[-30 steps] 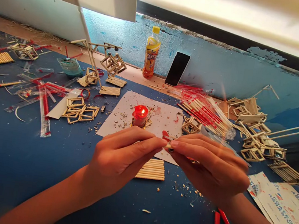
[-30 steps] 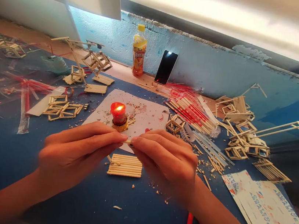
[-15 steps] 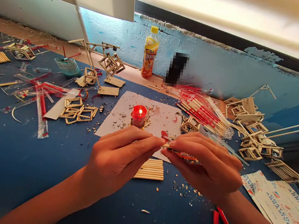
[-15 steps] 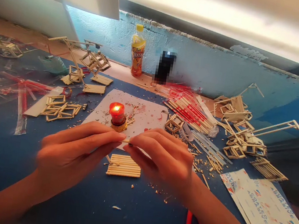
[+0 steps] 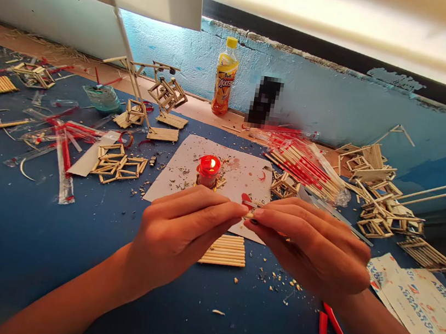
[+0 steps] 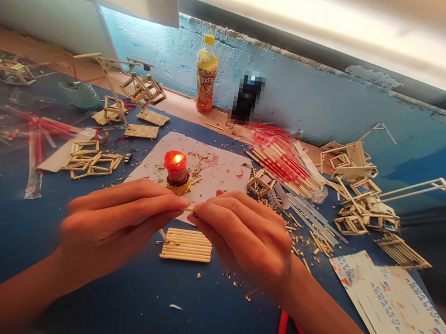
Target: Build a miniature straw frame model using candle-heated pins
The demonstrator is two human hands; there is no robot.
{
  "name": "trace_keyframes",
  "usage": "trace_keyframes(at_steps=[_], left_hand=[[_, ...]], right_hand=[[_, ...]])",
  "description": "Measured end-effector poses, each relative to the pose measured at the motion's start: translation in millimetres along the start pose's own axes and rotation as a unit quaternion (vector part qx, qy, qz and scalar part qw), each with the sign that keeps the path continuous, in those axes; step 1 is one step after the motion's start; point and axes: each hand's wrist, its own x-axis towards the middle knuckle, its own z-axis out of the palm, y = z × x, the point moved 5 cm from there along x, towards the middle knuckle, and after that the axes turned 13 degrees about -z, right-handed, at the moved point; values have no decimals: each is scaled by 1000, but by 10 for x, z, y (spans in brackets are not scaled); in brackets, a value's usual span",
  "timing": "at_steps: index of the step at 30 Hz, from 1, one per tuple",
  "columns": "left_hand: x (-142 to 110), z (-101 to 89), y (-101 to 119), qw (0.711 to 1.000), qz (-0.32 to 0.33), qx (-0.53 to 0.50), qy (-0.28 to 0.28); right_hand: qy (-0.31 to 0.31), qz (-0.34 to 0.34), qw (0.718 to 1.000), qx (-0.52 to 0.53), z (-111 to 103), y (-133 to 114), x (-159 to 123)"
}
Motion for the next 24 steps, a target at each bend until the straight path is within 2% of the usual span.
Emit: trace_keyframes(at_steps=[24], left_hand=[[11,-3,27,1000,14,-2,4]], right_hand=[[29,22,996,79,-4,51,5]])
